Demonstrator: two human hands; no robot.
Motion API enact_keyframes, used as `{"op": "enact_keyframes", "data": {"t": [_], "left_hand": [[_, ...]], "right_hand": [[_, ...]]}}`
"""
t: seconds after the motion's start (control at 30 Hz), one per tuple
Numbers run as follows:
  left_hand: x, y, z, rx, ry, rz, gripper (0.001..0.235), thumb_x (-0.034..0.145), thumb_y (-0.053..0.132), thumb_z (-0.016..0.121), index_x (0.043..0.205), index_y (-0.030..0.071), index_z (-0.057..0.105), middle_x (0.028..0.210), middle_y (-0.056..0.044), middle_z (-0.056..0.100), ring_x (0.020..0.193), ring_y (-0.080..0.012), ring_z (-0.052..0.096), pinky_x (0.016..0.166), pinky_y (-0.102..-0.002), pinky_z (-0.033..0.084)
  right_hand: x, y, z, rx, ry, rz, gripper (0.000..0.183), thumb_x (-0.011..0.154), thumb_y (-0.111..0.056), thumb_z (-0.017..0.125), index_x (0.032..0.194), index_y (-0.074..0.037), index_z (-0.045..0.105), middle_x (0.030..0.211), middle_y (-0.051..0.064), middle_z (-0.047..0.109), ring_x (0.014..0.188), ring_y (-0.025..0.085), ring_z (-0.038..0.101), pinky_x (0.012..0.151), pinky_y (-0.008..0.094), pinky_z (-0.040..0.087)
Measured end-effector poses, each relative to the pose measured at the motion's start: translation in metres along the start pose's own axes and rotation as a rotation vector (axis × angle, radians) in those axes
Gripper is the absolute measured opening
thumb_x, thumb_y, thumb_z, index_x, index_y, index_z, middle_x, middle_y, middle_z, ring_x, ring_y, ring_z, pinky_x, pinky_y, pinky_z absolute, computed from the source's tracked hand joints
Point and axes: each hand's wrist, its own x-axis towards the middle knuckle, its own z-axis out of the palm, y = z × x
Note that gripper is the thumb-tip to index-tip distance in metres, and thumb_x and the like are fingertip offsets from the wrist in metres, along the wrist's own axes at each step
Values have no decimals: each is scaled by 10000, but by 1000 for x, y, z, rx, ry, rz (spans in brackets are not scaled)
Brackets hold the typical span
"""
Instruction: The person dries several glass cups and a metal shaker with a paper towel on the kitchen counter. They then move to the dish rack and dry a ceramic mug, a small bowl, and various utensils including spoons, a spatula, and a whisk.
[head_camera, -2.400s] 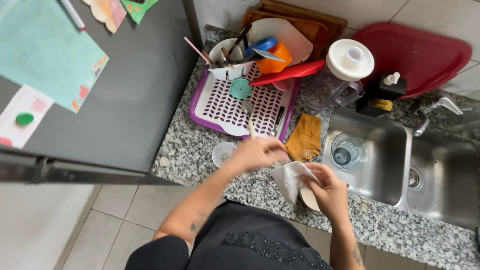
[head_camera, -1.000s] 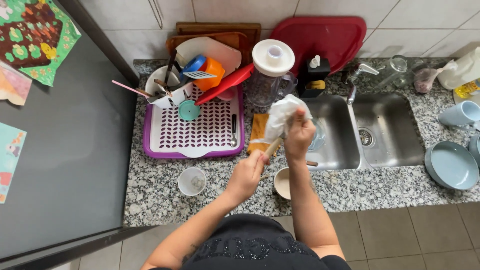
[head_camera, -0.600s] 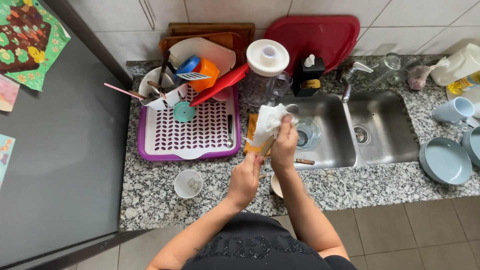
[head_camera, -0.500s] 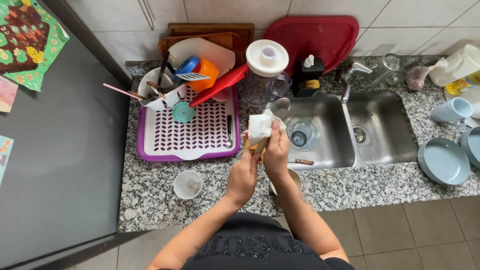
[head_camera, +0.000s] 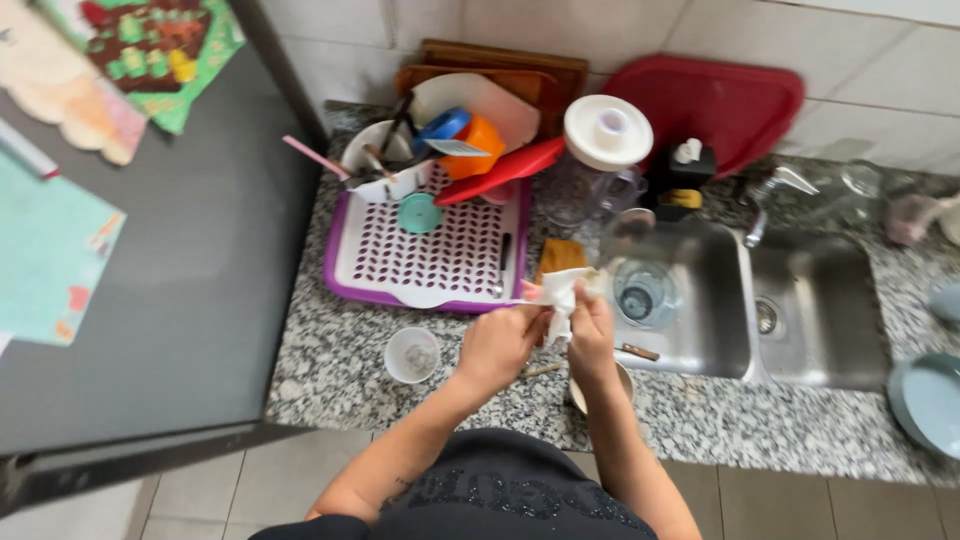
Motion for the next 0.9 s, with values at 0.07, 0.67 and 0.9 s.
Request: {"op": "enact_keyframes", "data": {"t": [0.07, 0.67, 0.9], "left_hand": [[-5, -8, -18, -18, 128, -45, 414, 918, 532, 372, 764, 231, 610, 692, 4, 679, 740, -321, 666, 679, -452, 521], [64, -118, -149, -262, 692, 45, 173, 917, 266, 519, 873, 118, 598, 680, 13, 471, 581, -111, 416, 505, -240, 335], [191, -213, -164, 512, 308, -278, 376, 785, 339, 726, 1124, 193, 657, 981, -62, 566, 782, -334, 613, 568, -469, 488]], "right_hand": [[8, 14, -18, -171, -27, -109, 310, 1004, -187, 457, 717, -103, 537, 571, -39, 484, 534, 54, 416, 551, 205, 391], [-5, 62, -61, -450, -385, 181, 356, 982, -263, 333, 909, -25, 588, 770, 61, 584, 599, 147, 504, 533, 233, 422], [-10, 68, -109, -71, 65, 467, 418, 965, -380, 479, 896, 27, 545, 792, 133, 528, 729, 191, 500, 641, 299, 403]]}}
